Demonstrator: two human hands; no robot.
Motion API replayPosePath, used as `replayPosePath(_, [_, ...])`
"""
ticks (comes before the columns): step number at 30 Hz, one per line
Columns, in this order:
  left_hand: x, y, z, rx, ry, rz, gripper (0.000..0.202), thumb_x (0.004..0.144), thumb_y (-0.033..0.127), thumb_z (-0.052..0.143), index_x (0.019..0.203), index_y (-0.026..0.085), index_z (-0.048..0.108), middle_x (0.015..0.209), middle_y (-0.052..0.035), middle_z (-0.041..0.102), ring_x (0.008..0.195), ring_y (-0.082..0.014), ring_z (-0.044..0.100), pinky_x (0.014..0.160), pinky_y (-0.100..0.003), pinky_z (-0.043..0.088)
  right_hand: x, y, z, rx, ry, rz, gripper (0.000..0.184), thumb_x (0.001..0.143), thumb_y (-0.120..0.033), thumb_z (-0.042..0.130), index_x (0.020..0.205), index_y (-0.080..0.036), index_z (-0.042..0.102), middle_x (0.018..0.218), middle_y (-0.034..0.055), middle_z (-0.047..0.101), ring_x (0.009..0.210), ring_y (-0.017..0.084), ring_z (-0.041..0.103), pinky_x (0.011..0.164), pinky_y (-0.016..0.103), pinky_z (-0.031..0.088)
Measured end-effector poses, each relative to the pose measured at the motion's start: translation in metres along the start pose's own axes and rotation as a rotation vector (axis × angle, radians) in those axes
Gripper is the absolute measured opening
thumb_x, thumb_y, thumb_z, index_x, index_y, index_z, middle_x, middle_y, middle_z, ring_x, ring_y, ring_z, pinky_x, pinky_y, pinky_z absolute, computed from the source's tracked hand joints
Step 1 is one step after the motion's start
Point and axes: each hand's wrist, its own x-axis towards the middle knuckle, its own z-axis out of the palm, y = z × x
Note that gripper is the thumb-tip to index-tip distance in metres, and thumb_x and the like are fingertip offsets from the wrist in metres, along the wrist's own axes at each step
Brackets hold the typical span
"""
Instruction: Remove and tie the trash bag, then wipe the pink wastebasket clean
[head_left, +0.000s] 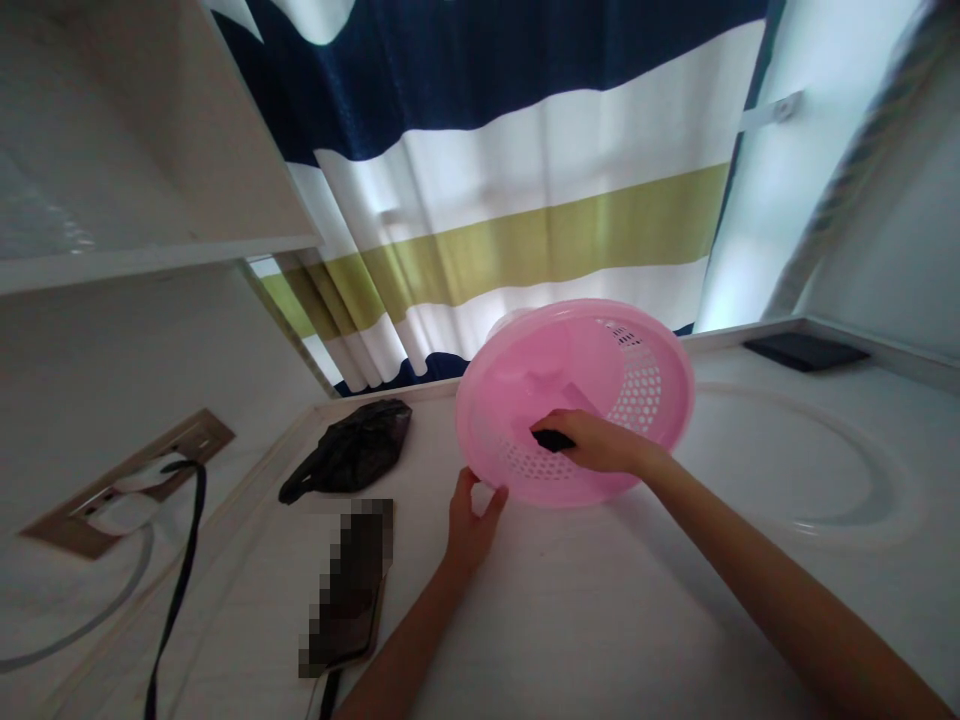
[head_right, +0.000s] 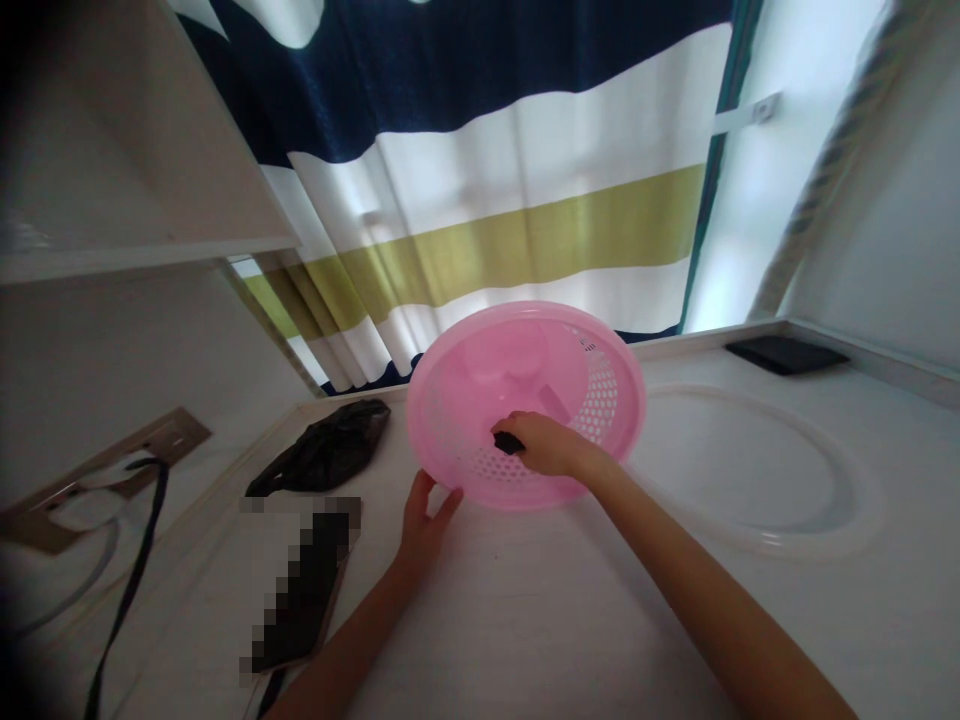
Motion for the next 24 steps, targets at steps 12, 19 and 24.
replayPosePath(12, [0.002, 0.006, -0.002, 0.048, -0.159, 0.028, 0.024, 0.071, 0.03, 0.056, 0.09, 0.018, 0.049, 0.084, -0.0024, 0.056, 0.081, -0.0149, 0.053, 0.08, -0.032, 0.04, 0.016, 0.016, 0.048, 0.051, 0.138, 0.039, 0.051, 0.065, -0.009, 0.051, 0.115, -0.018, 0.046, 0.112, 0.0103, 0.051, 0.1, 0.02, 0.047, 0.084, 0.034, 0.036])
replayPosePath(19, [-0.002, 0.008, -0.002, 0.022, -0.191, -0.009, 0.026, 0.071, 0.03, 0.055, 0.095, 0.018, 0.051, 0.094, -0.004, 0.058, 0.09, -0.0169, 0.052, 0.084, -0.034, 0.038, 0.005, 0.002, 0.017, 0.201, -0.207, -0.155, 0.044, 0.063, -0.007, 0.051, 0.105, -0.016, 0.054, 0.102, 0.0053, 0.058, 0.09, 0.014, 0.052, 0.08, 0.026, 0.04])
replayPosePath(24, [-0.004, 0.005, 0.0, -0.003, -0.172, -0.116, 0.031, 0.07, 0.035, 0.056, 0.095, 0.016, 0.056, 0.094, -0.0069, 0.062, 0.09, -0.0216, 0.055, 0.083, -0.04, 0.041, 0.001, -0.003, 0.008, 0.193, -0.323, -0.161, 0.04, 0.061, -0.004, 0.049, 0.099, -0.017, 0.057, 0.097, 0.0037, 0.059, 0.087, 0.014, 0.053, 0.077, 0.025, 0.04])
